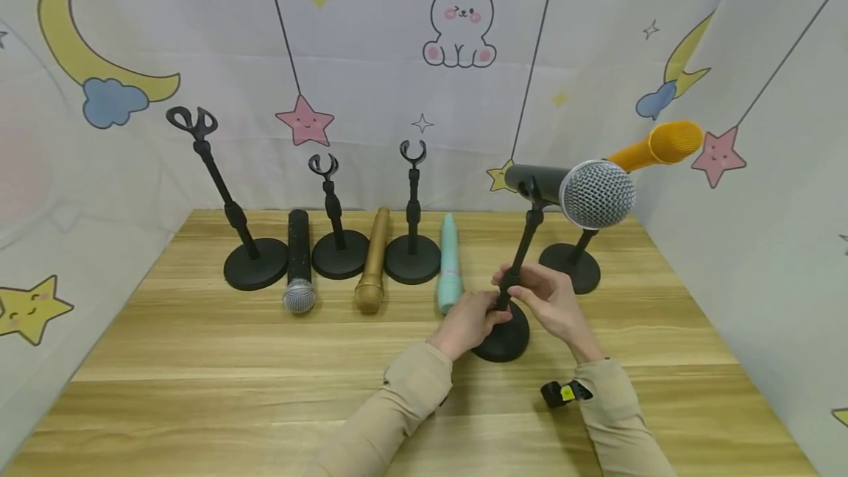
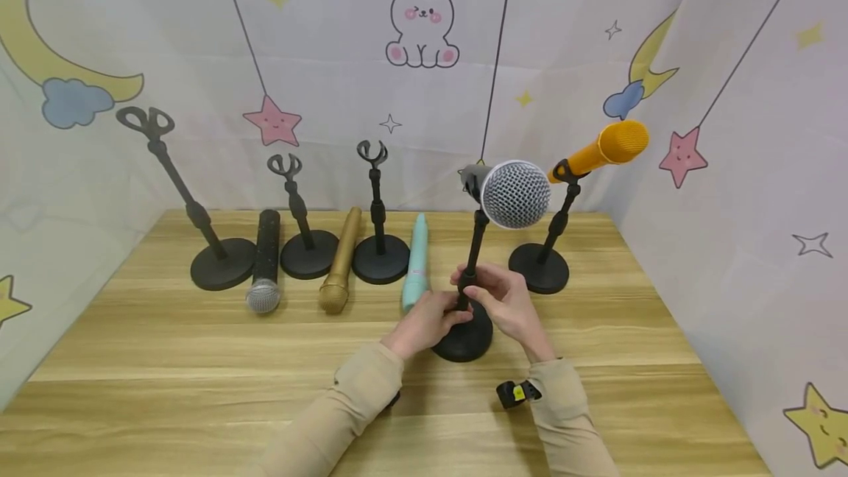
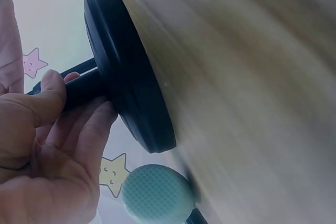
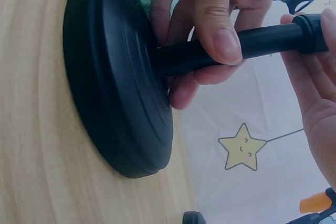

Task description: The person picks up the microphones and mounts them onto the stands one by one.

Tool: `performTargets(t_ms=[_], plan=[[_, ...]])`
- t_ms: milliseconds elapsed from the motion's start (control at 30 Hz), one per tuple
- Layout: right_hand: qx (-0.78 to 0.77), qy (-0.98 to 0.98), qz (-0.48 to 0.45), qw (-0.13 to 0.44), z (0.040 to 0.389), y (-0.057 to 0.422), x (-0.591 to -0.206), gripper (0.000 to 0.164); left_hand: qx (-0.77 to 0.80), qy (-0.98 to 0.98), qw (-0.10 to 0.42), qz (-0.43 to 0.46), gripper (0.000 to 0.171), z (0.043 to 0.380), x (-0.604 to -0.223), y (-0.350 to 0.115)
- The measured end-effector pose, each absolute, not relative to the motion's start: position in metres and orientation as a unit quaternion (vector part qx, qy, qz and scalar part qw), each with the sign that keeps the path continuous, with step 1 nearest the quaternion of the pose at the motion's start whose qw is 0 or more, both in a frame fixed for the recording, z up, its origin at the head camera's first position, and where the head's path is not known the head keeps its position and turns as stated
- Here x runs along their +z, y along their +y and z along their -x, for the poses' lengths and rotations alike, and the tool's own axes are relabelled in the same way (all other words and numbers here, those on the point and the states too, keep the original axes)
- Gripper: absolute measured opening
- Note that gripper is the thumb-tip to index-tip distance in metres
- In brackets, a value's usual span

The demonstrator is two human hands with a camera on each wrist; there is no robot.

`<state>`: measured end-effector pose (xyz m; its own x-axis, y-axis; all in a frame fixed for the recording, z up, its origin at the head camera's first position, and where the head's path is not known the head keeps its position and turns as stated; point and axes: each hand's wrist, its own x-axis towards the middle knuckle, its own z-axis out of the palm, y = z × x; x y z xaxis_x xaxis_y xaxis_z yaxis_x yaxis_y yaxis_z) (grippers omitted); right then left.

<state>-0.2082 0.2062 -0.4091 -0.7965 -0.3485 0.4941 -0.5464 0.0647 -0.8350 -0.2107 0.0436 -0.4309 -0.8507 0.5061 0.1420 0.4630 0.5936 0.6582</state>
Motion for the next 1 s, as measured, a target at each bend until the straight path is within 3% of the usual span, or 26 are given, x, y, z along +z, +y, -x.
performTargets(t_ms=[367,1000], plan=[[0.595,-0.717,-0.326,0.159,0.204,0.198,-0.406,0.029,0.351,0.903,0.029,-0.247,0.018,0.209,-0.432,0.047],[0.573,-0.715,-0.329,0.228,0.198,0.186,-0.399,0.032,0.352,0.9,0.012,-0.257,0.016,0.208,-0.43,0.047]])
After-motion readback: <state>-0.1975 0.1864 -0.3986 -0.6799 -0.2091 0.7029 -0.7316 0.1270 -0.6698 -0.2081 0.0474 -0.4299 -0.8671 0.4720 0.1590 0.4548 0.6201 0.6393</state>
